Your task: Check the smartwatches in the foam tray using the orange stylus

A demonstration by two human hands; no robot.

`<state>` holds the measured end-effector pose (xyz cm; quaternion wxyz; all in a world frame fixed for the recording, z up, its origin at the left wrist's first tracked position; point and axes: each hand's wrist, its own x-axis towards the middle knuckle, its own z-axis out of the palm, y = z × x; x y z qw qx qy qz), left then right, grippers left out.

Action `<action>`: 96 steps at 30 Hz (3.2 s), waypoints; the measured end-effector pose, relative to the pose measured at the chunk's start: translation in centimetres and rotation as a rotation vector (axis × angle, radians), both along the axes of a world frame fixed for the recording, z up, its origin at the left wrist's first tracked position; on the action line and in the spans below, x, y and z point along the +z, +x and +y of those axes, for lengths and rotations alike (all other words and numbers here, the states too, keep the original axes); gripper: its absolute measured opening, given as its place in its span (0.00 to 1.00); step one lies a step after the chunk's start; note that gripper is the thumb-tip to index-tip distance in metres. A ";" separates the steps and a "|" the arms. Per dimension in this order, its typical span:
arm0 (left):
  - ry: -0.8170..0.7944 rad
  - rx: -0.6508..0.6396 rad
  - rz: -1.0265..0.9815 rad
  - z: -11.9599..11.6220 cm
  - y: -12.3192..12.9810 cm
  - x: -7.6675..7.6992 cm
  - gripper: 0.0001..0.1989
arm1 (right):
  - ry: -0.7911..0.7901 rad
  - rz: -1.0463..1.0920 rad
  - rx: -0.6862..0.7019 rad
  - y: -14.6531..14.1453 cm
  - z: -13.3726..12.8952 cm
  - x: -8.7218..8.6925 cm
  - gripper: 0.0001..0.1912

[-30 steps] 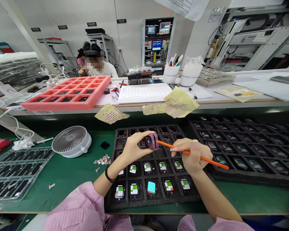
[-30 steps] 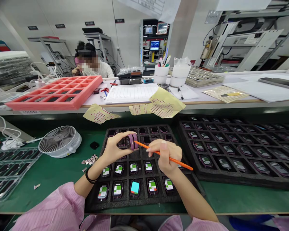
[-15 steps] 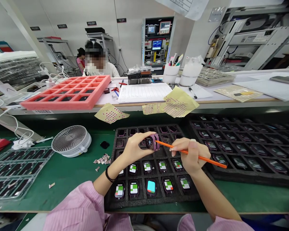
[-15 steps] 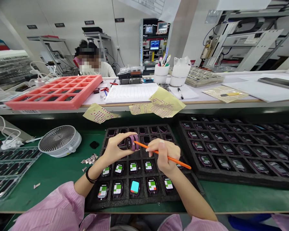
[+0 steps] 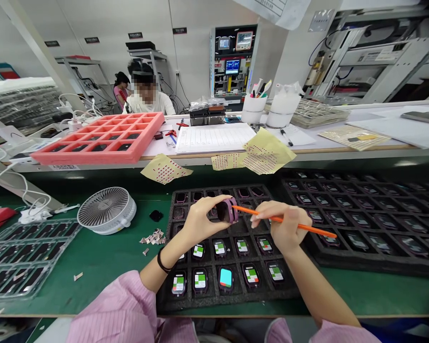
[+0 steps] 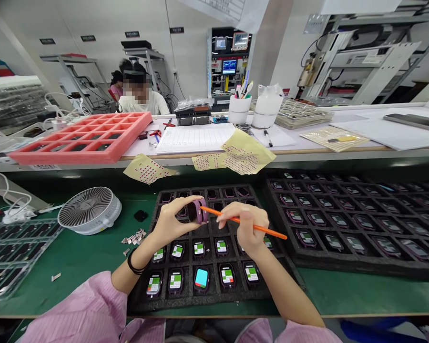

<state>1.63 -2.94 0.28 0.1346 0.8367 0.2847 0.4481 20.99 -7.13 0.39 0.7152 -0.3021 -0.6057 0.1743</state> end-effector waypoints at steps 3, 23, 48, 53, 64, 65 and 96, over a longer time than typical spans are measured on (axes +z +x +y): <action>0.012 0.027 0.011 0.2 -0.1 0.2 0.23 | -0.126 0.028 0.012 -0.2 0.6 0.3 0.27; -0.112 -0.073 -0.032 -0.2 -0.4 0.7 0.25 | -0.719 0.130 0.404 -2.3 1.4 1.1 0.26; -0.503 0.074 0.437 3.3 -0.4 -9.3 0.25 | -0.707 -0.710 0.080 2.3 5.2 -8.9 0.21; -0.279 0.102 0.733 1.5 -1.3 -9.0 0.27 | -0.728 -0.796 -0.309 7.2 4.1 -8.7 0.15; -0.206 0.019 0.698 1.9 -0.7 -9.5 0.15 | -0.971 -0.876 -0.523 11.1 4.1 -11.2 0.06; -0.204 0.018 0.693 2.1 -0.6 -9.6 0.15 | -0.976 -0.854 -0.505 11.3 4.2 -11.3 0.06; -0.488 0.318 1.017 -4.1 -9.3 -4.2 0.12 | -1.060 -0.264 -0.161 12.4 4.6 -11.3 0.10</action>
